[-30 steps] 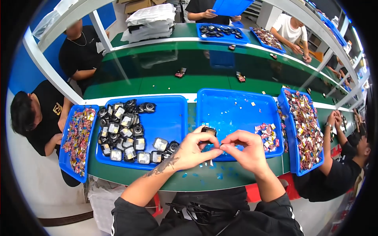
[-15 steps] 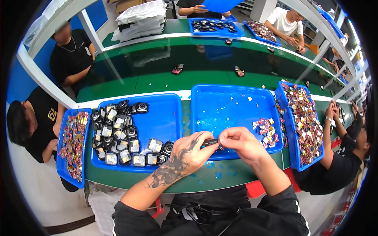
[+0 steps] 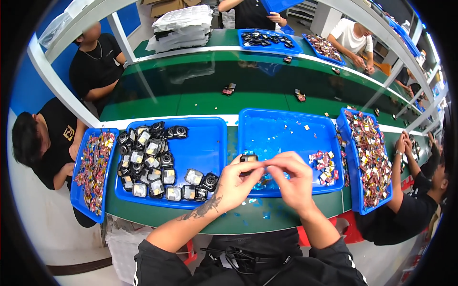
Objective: Assembling small electronic components by inserting small parts into a black housing at a workbench.
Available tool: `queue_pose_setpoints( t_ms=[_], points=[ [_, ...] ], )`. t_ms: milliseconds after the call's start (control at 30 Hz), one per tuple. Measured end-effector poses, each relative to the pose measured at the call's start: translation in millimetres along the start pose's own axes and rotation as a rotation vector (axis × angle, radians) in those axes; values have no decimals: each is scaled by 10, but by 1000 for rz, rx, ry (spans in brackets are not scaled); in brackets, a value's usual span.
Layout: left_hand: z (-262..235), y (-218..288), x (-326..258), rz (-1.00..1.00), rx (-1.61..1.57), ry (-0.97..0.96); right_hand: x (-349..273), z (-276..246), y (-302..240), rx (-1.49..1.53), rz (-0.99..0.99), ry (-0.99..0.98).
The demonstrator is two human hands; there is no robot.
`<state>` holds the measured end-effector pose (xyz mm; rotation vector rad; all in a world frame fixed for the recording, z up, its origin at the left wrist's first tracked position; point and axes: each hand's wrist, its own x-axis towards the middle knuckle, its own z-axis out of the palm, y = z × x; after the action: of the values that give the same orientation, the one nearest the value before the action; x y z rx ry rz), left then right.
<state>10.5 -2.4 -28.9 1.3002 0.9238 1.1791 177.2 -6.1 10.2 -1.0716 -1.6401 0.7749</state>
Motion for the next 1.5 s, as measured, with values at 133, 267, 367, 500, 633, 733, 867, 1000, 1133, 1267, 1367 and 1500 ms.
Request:
queue_pose_setpoints(
  t_ms=[133, 267, 367, 500, 633, 733, 867, 1000, 1133, 1267, 1367, 1500],
  points=[
    [-125, 84, 62, -84, -69, -55, 4, -144, -69, -60, 95, -16],
    [-12, 171, 51, -9, -253, -42, 23, -53, -73, -56, 94, -67],
    [-33, 106, 23, -37, -245, -114, 48, 87, -106, -12, 131, 13],
    [-63, 108, 25, -13, -197, -167, 73, 55, -177, -187, 105, -39],
    [-59, 152, 22, -74, -267, -198, 71, 36, -164, -214, -20, -30],
    [-66, 148, 20, -77, -288, -212, 76, 56, -190, -173, -10, -1],
    [-63, 85, 3, -71, -329, -224, 74, 37, -171, -167, 13, -25],
    [-67, 91, -10, -51, -250, -244, 59, 21, -142, -147, 50, -43],
    [-58, 120, -23, -63, -186, -249, 108, -30, -202, -191, 132, -78],
    [-52, 165, -21, -77, -138, -243, 117, -46, -262, -380, -21, -97],
    [-50, 153, -13, -54, -161, -237, 58, -19, -264, -432, -62, -62],
    [-12, 147, 26, -165, -390, -90, 18, -145, -149, -213, -31, 168]
  ],
)
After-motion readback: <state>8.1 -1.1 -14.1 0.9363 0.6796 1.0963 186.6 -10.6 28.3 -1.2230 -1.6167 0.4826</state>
